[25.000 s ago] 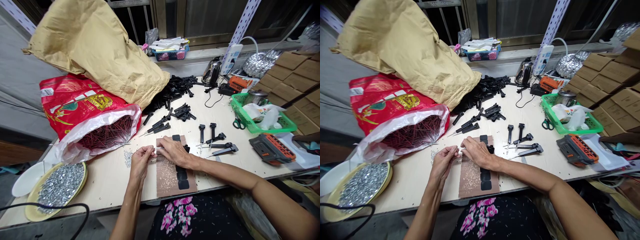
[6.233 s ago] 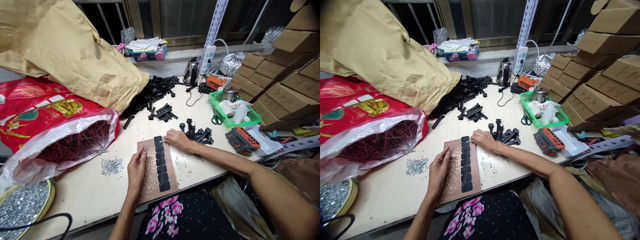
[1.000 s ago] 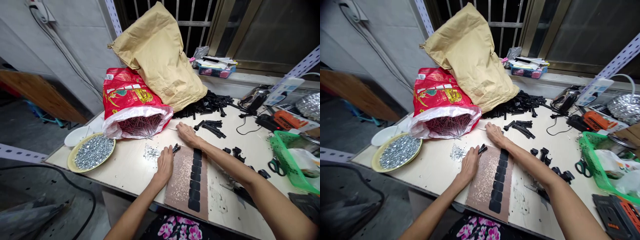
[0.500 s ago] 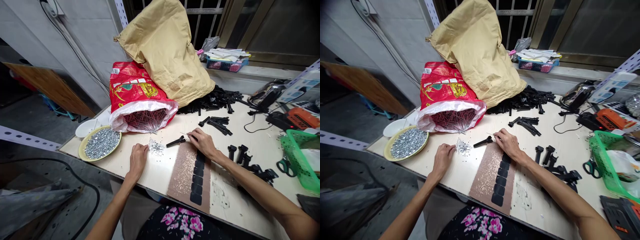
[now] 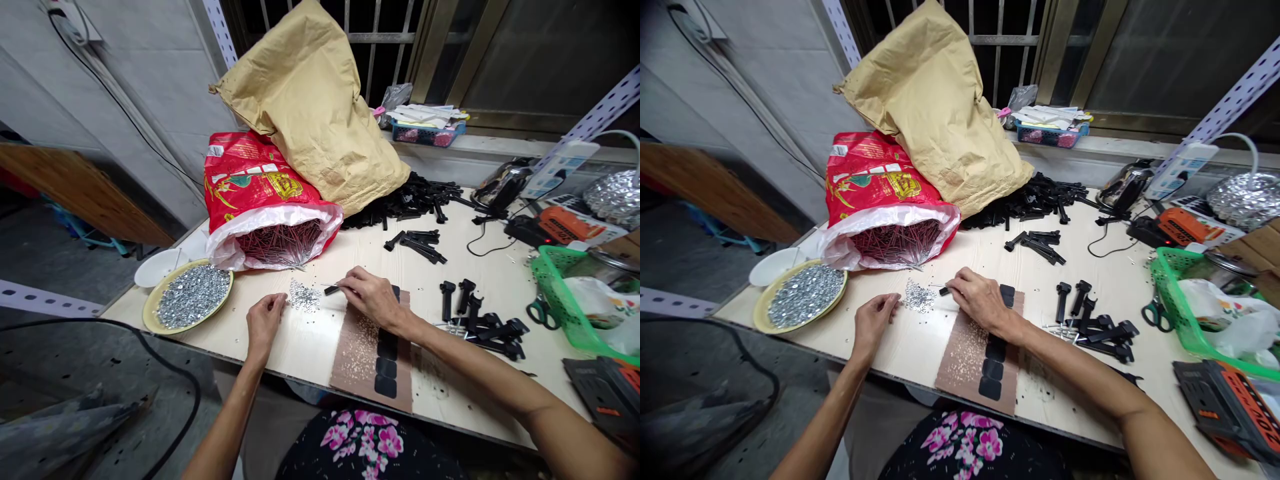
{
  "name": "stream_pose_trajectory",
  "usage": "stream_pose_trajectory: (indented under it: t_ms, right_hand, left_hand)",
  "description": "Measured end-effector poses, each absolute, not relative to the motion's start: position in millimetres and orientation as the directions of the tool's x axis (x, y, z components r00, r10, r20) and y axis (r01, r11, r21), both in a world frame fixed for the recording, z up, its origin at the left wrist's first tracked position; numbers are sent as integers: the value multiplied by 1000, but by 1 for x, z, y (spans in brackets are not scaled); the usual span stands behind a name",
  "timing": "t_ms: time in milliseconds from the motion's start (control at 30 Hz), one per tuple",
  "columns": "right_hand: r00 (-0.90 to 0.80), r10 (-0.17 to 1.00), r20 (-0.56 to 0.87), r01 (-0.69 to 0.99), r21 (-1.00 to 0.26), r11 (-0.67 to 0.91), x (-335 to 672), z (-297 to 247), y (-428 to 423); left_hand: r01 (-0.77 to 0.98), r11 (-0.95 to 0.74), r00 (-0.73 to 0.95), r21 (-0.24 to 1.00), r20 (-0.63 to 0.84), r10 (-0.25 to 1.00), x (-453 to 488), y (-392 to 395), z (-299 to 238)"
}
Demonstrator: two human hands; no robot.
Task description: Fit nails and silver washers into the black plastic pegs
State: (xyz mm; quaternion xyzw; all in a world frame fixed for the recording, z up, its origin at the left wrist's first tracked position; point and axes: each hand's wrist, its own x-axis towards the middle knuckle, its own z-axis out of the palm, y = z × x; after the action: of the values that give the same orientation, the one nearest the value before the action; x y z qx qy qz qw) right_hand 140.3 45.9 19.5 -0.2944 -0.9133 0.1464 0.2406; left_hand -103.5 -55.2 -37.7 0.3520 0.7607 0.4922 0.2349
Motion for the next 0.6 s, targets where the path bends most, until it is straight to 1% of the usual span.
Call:
stream_pose_trajectory:
  t_ms: [67, 100, 167, 233, 300, 400, 600]
  right_hand:
    - [-736, 587, 337, 450, -404, 796, 125, 19, 40]
    - [-747, 575, 332, 439, -403, 803, 117, 18, 38]
    - [-765, 552, 332, 417, -400, 817, 104, 17, 33]
    - [-770, 539, 340, 403, -396, 825, 93, 17, 28]
    - [-762, 545, 351, 407, -396, 824, 87, 18, 24]
    - [-747, 564, 352, 429, -393, 813, 85, 20, 20]
    - [-706, 613, 354, 487, -386, 784, 92, 23, 22]
  left_hand:
    - [-1, 212, -644, 977, -163, 748, -100, -54, -33]
    - [-152, 174, -626, 973, -231, 745, -98, -53, -30]
    - [-402, 106, -570, 909, -339, 749, -94, -52, -22]
    - [-562, 54, -520, 825, -403, 753, -88, -50, -14]
    - [-651, 1, -497, 759, -427, 755, -80, -49, -7]
    - [-711, -65, -492, 700, -430, 757, -66, -46, 1]
    - [-707, -134, -500, 695, -357, 789, -46, -40, 5]
